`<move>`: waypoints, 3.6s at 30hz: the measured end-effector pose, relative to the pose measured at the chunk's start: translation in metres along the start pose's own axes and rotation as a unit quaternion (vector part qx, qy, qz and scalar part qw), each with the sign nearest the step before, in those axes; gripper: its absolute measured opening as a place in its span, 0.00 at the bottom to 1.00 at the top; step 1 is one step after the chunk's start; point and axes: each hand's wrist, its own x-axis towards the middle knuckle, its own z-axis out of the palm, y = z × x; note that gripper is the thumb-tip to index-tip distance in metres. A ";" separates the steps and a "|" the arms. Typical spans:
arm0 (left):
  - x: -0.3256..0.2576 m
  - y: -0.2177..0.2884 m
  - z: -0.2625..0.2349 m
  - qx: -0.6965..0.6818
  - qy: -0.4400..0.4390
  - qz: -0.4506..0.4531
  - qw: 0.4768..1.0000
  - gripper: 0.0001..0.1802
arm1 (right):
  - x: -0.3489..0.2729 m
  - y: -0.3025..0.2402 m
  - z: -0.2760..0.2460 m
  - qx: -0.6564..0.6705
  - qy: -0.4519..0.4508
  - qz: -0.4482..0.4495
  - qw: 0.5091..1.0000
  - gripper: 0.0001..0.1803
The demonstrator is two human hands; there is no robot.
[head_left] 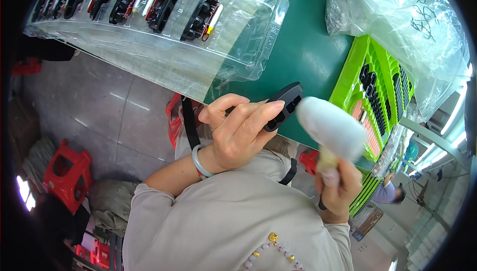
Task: The person assembles small electronic devices, likely wireless earbuds, by inserting internal components into black and blue plastic cases. They use a rubber mallet to tap the components into place and place the finished units into a green tray. The process is repeated for multiple units.
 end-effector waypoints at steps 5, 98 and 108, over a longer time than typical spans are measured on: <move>0.000 0.001 -0.001 -0.007 -0.009 0.001 1.000 0.30 | 0.011 0.002 0.004 0.037 -0.016 0.026 0.999 0.19; 0.445 -0.179 0.019 -0.039 0.226 -0.464 0.856 0.31 | 0.454 0.151 -0.138 0.343 -0.198 0.200 0.896 0.11; 0.471 -0.188 0.029 -0.289 0.342 -0.273 0.851 0.24 | 0.495 0.167 -0.145 0.183 -0.162 0.104 0.964 0.08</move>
